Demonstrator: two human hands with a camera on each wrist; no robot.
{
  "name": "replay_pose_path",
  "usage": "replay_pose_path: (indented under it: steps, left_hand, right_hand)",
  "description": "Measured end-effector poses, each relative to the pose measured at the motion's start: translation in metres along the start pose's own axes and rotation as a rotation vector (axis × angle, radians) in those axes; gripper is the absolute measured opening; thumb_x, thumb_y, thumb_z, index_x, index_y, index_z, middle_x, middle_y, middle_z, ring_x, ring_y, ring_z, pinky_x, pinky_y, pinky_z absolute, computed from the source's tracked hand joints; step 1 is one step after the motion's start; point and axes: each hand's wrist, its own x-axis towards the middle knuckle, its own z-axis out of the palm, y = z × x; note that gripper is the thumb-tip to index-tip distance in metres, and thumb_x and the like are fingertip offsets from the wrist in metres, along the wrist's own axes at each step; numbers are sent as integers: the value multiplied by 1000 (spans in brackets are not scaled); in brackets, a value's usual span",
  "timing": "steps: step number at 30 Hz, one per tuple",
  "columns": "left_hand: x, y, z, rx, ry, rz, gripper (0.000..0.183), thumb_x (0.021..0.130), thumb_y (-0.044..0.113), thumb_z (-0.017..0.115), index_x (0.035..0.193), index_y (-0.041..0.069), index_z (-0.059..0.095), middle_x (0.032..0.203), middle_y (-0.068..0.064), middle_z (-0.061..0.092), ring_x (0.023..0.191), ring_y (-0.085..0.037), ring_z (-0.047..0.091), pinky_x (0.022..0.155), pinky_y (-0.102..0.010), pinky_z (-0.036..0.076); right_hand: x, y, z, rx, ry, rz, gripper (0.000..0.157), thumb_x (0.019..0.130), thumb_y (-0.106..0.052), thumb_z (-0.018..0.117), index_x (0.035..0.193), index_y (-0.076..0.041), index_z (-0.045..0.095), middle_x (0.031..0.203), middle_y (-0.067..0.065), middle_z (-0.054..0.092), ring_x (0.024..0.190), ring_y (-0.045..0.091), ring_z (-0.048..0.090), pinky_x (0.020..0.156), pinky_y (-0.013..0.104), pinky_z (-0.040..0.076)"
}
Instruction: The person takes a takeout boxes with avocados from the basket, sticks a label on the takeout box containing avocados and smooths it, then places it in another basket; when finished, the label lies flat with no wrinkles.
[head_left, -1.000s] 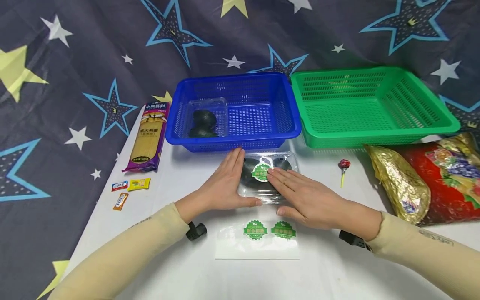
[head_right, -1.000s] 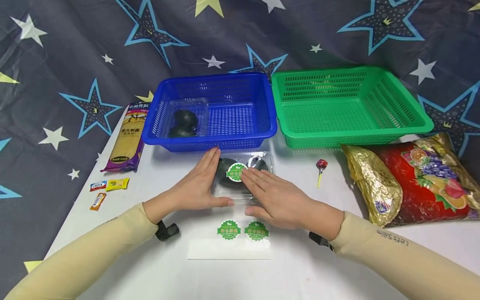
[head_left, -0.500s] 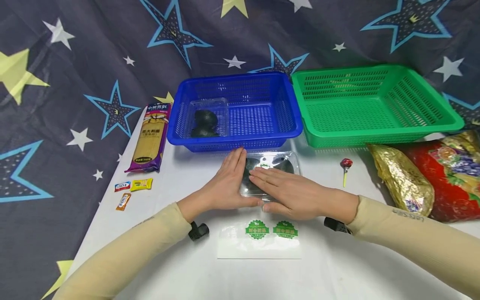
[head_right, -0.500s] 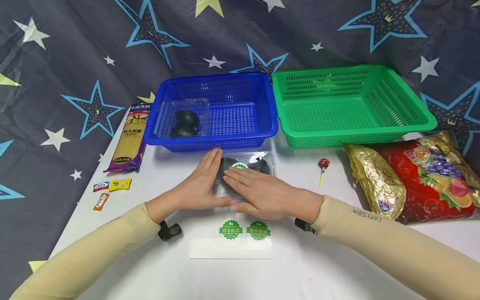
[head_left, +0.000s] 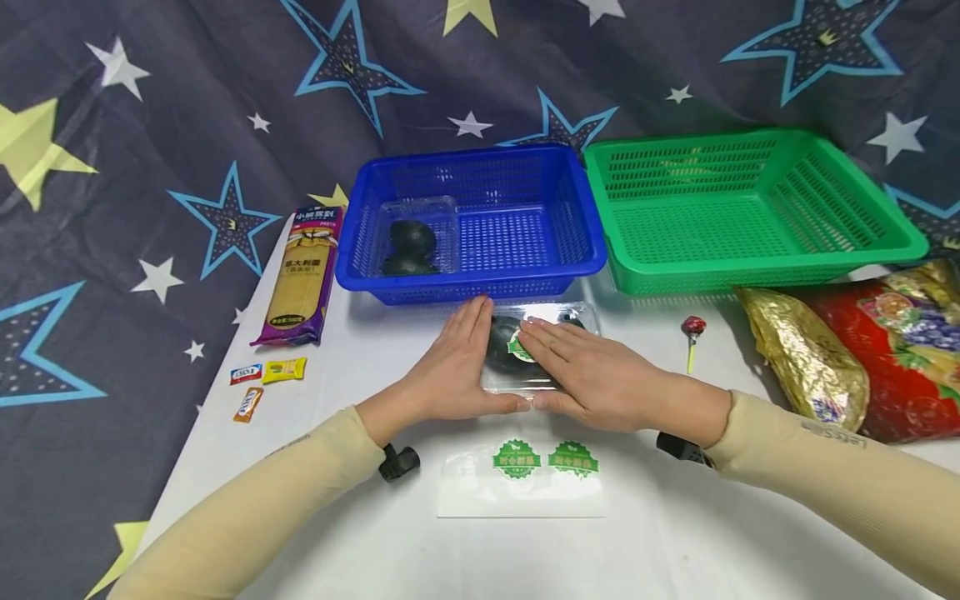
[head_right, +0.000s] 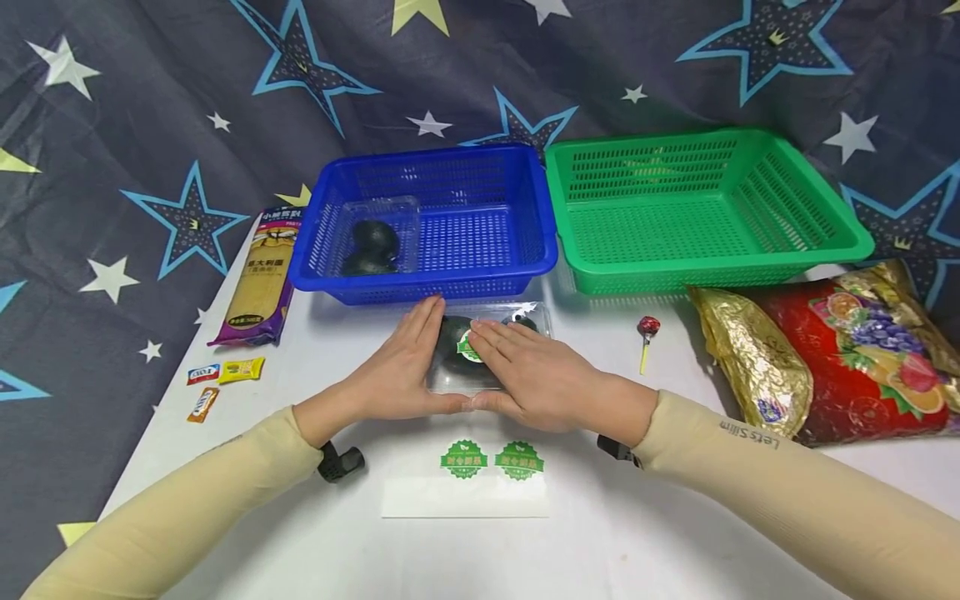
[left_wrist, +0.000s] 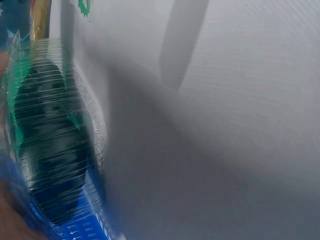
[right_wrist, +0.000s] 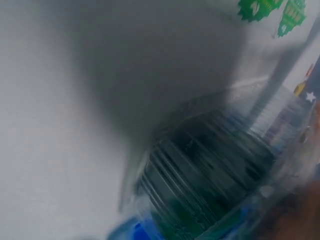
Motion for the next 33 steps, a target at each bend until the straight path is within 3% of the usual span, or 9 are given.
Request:
replay_pose_path:
  steps: [6,11,16,26,33]
  left_hand:
    - [0,2,-1,1,1,-20,131,68,81,57,151,-2,0,158,-20,1,145,-32,1,116,-45,6]
    - [0,2,-1,-1,5,-21,131,69,79,59,151,-4,0,158,-20,-1,145,-33,1,116,-44,5]
    - [0,2,1,-22,4,-9,129,70,78,59,150,-4,-1,158,-20,-4,145,-34,-1,116,-45,3]
    - [-2,0,0,-34,4,17,126,74,73,60,150,-4,-3,158,-21,-4,145,-35,-2,115,-48,3]
    - [-3,2,-2,-30,-22,-6,127,73,77,57,150,-3,-5,158,-20,-6,145,-32,-5,116,-47,3]
  right_hand:
    - [-20,-6,1,-16,32,29,77,98,-55,37,148,2,26,155,17,24,143,31,21,114,45,22]
    - [-26,-15,3,5,69,-8,76,98,-54,39,148,3,28,154,16,26,142,30,23,113,45,24]
    - [-19,-20,5,26,95,-43,74,98,-53,38,147,3,30,154,16,27,142,29,24,114,42,23]
    - [10,-24,10,40,48,-48,74,100,-53,29,148,3,24,156,16,21,144,27,16,116,40,17]
    - [6,-21,11,47,63,-61,72,101,-51,32,149,2,23,156,15,19,144,27,16,116,41,18]
